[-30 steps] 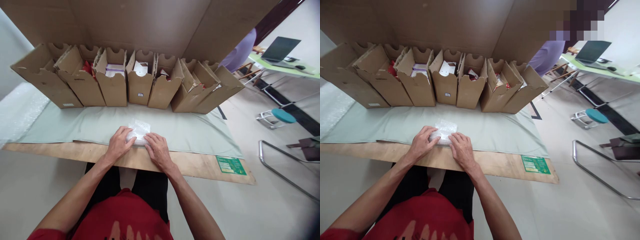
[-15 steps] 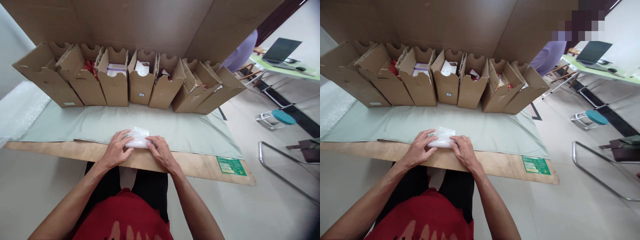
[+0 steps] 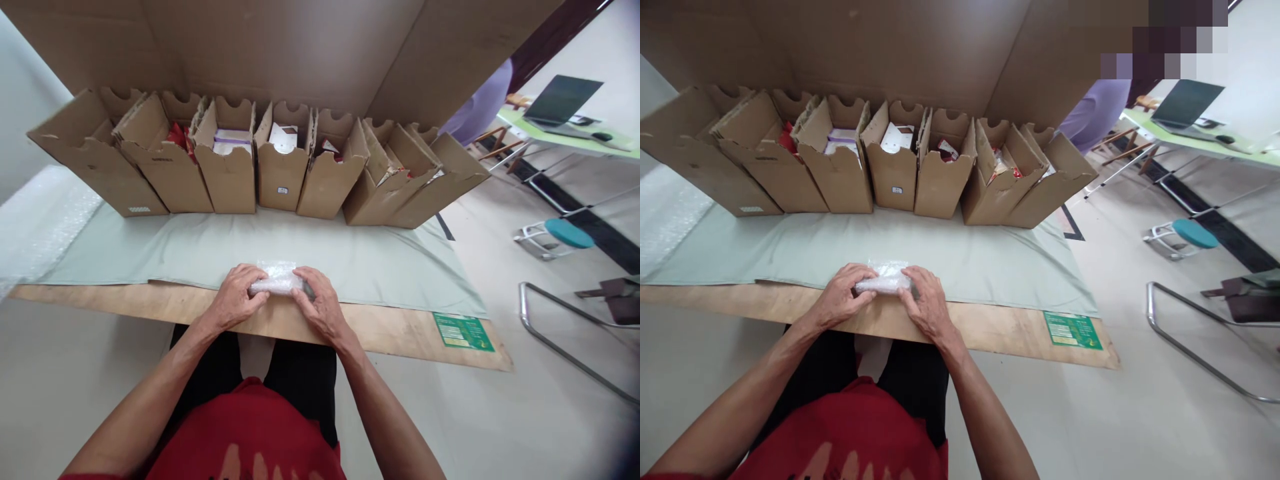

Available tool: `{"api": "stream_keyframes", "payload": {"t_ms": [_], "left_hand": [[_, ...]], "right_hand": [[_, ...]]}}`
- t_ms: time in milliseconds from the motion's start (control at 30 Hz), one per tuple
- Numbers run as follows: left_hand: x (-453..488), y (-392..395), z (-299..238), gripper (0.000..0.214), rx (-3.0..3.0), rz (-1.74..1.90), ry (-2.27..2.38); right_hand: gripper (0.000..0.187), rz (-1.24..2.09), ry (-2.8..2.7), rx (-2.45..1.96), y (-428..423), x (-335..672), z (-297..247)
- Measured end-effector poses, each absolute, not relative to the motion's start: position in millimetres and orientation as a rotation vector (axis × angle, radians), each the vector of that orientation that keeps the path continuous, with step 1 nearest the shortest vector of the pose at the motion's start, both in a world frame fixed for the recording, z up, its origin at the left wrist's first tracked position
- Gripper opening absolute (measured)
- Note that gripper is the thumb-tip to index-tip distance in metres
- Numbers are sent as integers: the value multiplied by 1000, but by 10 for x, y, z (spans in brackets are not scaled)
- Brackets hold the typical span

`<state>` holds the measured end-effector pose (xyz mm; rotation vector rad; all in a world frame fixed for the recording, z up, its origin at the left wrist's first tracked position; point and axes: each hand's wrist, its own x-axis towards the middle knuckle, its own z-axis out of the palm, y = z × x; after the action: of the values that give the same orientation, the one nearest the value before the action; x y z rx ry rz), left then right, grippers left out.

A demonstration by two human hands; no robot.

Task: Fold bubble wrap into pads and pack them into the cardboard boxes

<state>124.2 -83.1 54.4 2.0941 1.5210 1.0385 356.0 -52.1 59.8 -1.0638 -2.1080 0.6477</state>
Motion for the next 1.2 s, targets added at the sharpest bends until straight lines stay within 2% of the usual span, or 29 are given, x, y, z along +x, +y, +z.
{"api": "stream_keyframes", "payload": {"t_ms": [133, 333, 500, 667, 1200], "left_hand": [[1258, -813, 570, 16, 2065, 1018, 1541], [1283, -794, 605, 31, 1915, 1029, 1640], [1299, -796, 589, 31, 1808, 1110, 1689], [1316, -784, 541, 20, 1815, 1225, 1713], [1341, -757, 472, 18, 1808, 1237, 1812]], "right_hand": [[36, 627, -2184, -1006, -542, 3593, 581], [25, 636, -2172, -1120, -476, 3558, 611], [23, 635, -2253, -1154, -398, 3528, 640], [25, 639, -2283, -1165, -379, 3511, 653], [42, 530, -2273, -1243, -371, 3428, 590]]}}
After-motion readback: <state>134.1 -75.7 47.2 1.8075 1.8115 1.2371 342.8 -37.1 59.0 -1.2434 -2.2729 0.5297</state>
